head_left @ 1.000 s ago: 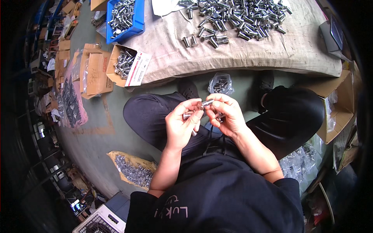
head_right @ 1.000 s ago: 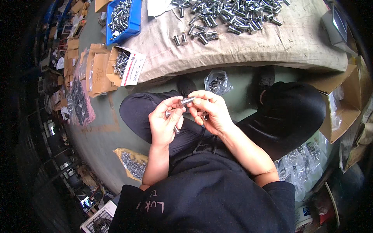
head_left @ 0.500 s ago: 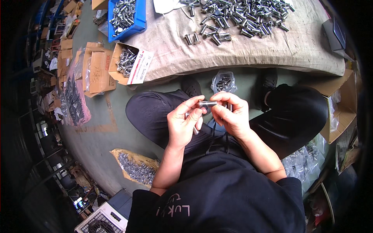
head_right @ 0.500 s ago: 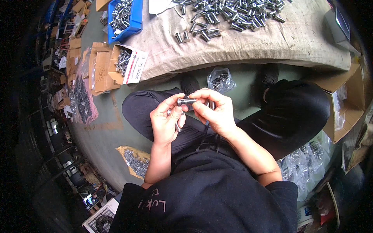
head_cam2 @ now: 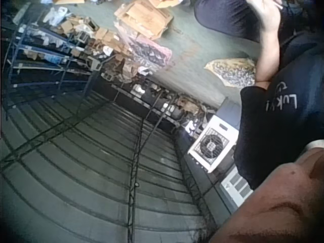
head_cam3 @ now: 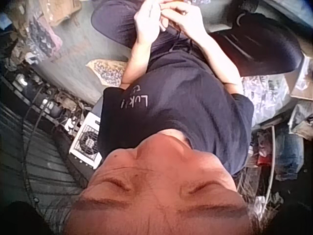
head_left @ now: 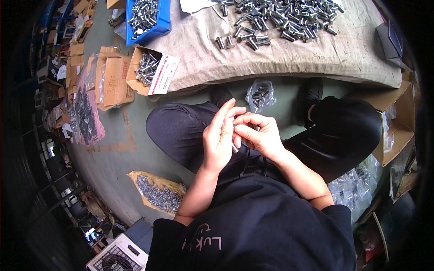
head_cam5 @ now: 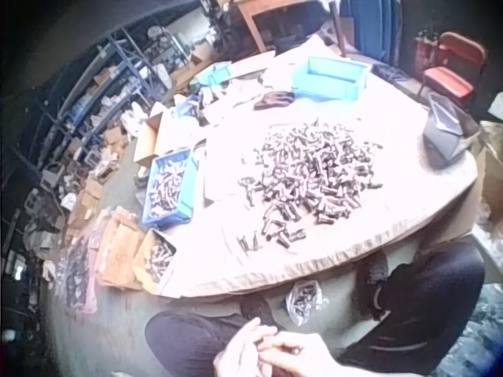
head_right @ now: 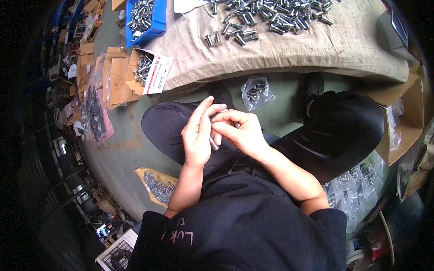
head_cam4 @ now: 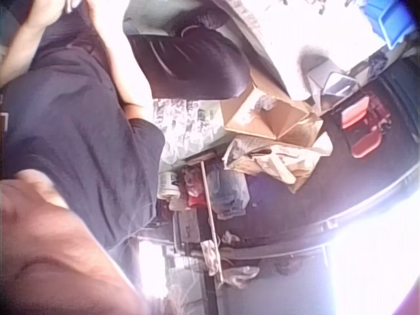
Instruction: The person gathers metal bolts from the table and assembles them by sliding metal sleeves onto the bolts by hand.
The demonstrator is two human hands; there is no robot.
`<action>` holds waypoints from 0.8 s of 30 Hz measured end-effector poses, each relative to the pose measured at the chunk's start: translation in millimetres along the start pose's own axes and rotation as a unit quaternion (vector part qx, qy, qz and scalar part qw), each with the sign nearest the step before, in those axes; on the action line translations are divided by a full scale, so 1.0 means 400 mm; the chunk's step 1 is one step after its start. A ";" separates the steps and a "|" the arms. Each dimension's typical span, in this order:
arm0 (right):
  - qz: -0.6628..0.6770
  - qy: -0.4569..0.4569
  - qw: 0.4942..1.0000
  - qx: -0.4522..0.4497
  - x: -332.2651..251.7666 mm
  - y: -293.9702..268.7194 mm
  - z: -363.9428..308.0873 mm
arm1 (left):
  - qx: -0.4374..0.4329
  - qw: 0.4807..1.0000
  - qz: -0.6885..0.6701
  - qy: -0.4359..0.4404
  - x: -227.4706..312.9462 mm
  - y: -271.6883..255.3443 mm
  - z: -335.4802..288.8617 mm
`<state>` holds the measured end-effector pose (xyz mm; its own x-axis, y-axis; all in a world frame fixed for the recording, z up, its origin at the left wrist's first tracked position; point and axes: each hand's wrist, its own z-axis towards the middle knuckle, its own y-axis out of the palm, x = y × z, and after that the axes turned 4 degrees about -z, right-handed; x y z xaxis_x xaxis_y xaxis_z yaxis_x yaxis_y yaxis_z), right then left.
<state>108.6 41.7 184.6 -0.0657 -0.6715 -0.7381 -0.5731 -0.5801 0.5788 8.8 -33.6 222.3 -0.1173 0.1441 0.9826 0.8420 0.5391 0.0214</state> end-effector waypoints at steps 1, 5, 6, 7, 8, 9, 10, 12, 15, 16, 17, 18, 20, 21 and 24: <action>-0.005 -0.004 1.000 0.006 -0.006 -0.001 -0.001 | 0.001 1.000 -0.020 -0.004 0.002 0.002 -0.002; -0.003 -0.042 0.998 0.044 -0.006 -0.014 -0.005 | 0.043 0.991 -0.119 -0.039 0.000 -0.021 -0.002; -0.003 -0.043 0.998 0.044 -0.008 -0.013 -0.005 | 0.049 0.990 -0.122 -0.053 -0.001 -0.035 -0.002; 0.004 -0.062 0.997 0.050 -0.009 -0.011 -0.006 | 0.061 0.989 -0.125 -0.053 -0.003 -0.041 -0.003; 0.011 -0.081 0.995 0.056 -0.010 -0.010 -0.006 | 0.061 0.989 -0.124 -0.053 -0.002 -0.045 -0.005; 0.011 -0.081 0.995 0.057 -0.011 -0.011 -0.008 | 0.044 0.992 -0.105 -0.053 0.000 -0.045 -0.008; 0.001 -0.089 0.994 0.060 -0.012 -0.011 -0.009 | 0.028 0.994 -0.086 -0.053 0.001 -0.045 -0.012; -0.010 -0.096 0.993 0.063 -0.011 -0.012 -0.010 | 0.035 0.992 -0.096 -0.071 0.004 -0.038 -0.014; -0.077 -0.150 0.983 0.078 -0.008 -0.010 -0.009 | 0.038 0.991 -0.099 -0.085 0.007 -0.032 -0.013; -0.064 -0.143 0.984 0.080 -0.007 -0.011 -0.009 | 0.037 0.990 -0.106 -0.089 0.009 -0.032 -0.012; -0.051 -0.137 0.986 0.081 -0.007 -0.011 -0.009 | 0.035 0.989 -0.113 -0.092 0.010 -0.031 -0.011; -0.051 -0.137 0.986 0.082 -0.007 -0.010 -0.009 | 0.035 0.989 -0.114 -0.093 0.010 -0.031 -0.011; -0.034 -0.124 0.989 0.074 -0.007 -0.009 -0.009 | 0.040 0.987 -0.127 -0.085 0.008 -0.031 -0.012; -0.035 -0.124 0.989 0.074 -0.007 -0.010 -0.009 | 0.040 0.987 -0.128 -0.085 0.011 -0.029 -0.012; -0.041 -0.113 0.990 0.075 -0.006 -0.011 -0.009 | 0.040 0.990 -0.118 -0.063 0.017 -0.029 -0.015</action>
<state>114.2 44.1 185.1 -0.1853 -0.4946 -0.8491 -0.6973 -0.5427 0.4683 1.5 -43.9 229.8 -0.3749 0.1071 0.9209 0.7400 0.6329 0.2277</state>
